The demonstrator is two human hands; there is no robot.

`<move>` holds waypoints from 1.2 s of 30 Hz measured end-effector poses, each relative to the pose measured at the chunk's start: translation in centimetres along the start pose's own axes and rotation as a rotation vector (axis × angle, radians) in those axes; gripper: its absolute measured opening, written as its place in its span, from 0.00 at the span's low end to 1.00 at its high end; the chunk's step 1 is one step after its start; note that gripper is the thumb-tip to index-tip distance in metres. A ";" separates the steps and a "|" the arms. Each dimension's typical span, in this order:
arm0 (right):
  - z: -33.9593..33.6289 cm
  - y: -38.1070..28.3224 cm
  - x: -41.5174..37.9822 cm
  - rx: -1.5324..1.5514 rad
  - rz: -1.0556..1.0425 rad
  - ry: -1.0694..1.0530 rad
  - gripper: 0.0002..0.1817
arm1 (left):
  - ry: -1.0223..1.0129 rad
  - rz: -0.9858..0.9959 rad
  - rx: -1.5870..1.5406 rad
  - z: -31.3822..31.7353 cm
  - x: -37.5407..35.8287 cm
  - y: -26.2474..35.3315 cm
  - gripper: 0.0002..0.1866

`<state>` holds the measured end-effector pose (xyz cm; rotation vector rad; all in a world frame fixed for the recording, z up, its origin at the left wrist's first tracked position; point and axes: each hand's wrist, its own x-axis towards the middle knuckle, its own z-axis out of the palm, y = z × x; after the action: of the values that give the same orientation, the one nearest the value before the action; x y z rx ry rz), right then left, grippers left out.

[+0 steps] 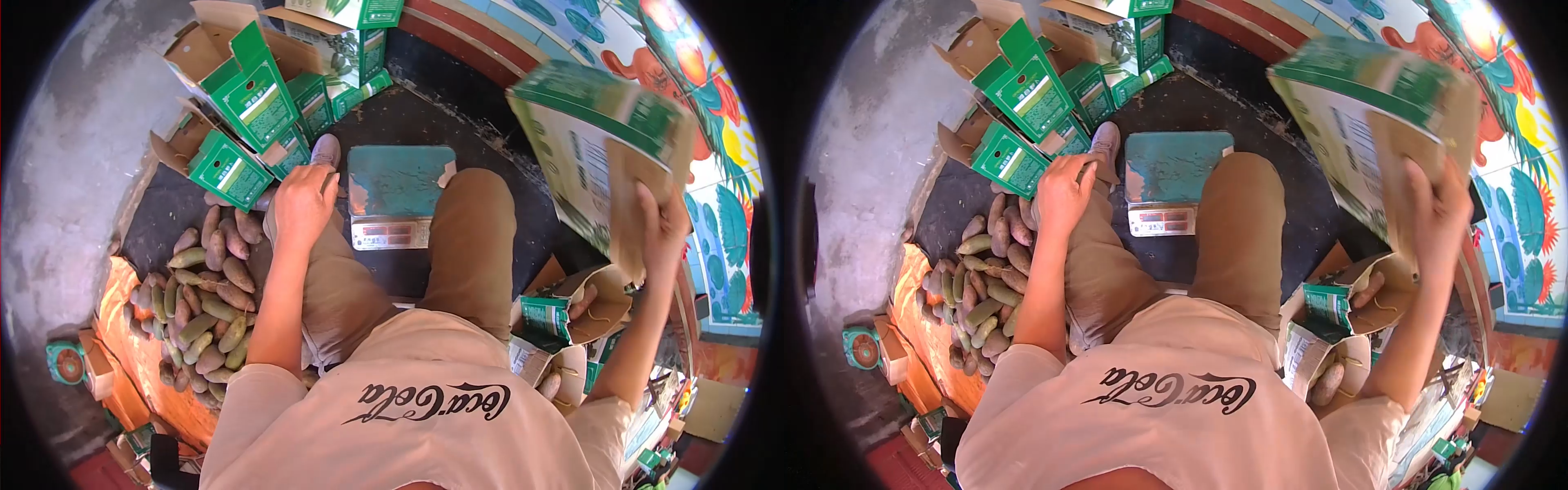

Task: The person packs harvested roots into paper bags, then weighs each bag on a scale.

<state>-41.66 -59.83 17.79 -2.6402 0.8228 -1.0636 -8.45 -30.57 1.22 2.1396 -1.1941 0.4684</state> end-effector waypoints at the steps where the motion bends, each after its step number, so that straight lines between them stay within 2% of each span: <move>1: 2.1 -0.7 0.9 -0.015 -0.050 -0.015 0.13 | 0.006 -0.002 0.006 -0.1 -0.1 -0.2 0.06; 3: 5.8 -2.4 2.6 -0.162 -0.218 -0.042 0.13 | 0.006 -0.020 0.013 -0.2 -0.4 -0.4 0.06; 8: 15.9 -3.7 4.4 -0.045 -0.488 -0.155 0.10 | -0.001 -0.072 0.031 -0.7 -0.7 -1.2 0.05; 9: 17.6 -3.9 4.3 -0.077 -0.492 -0.260 0.09 | 0.010 -0.060 0.037 -0.6 -0.8 -1.5 0.05; 11: 21.4 -4.2 3.7 -0.084 -0.613 -0.289 0.08 | 0.032 -0.037 0.051 -0.5 -0.9 -2.0 0.06; 14: 27.0 -4.6 2.0 -0.116 -0.665 -0.395 0.05 | 0.025 -0.053 0.050 -0.8 -0.8 -2.0 0.05; 17: 31.1 -6.6 0.3 -0.156 -0.701 -0.415 0.05 | 0.021 -0.056 0.067 -0.9 -1.0 -2.4 0.05; 23: 36.6 -8.3 -3.8 -0.098 -0.619 -0.411 0.04 | 0.002 -0.066 0.081 -0.8 -0.8 -2.1 0.05; 27: 35.9 -6.5 -4.7 -0.071 -0.556 -0.427 0.04 | 0.016 -0.058 0.033 -0.2 -0.5 -1.9 0.06; 30: 34.5 -4.4 -4.5 -0.194 -0.480 -0.386 0.04 | 0.018 -0.042 -0.007 0.1 0.0 -1.6 0.06; 34: 34.0 -3.8 -4.4 -0.338 -0.413 -0.586 0.07 | 0.025 -0.015 -0.064 0.7 0.3 -1.0 0.06; 36: 33.9 -4.3 -4.6 -0.305 -0.413 -0.617 0.10 | 0.029 -0.015 -0.083 0.8 0.1 -1.1 0.06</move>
<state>-19.32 -55.02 -8.02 -3.1991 0.3305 -0.1277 -7.40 -30.74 0.34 2.0631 -1.1608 0.4345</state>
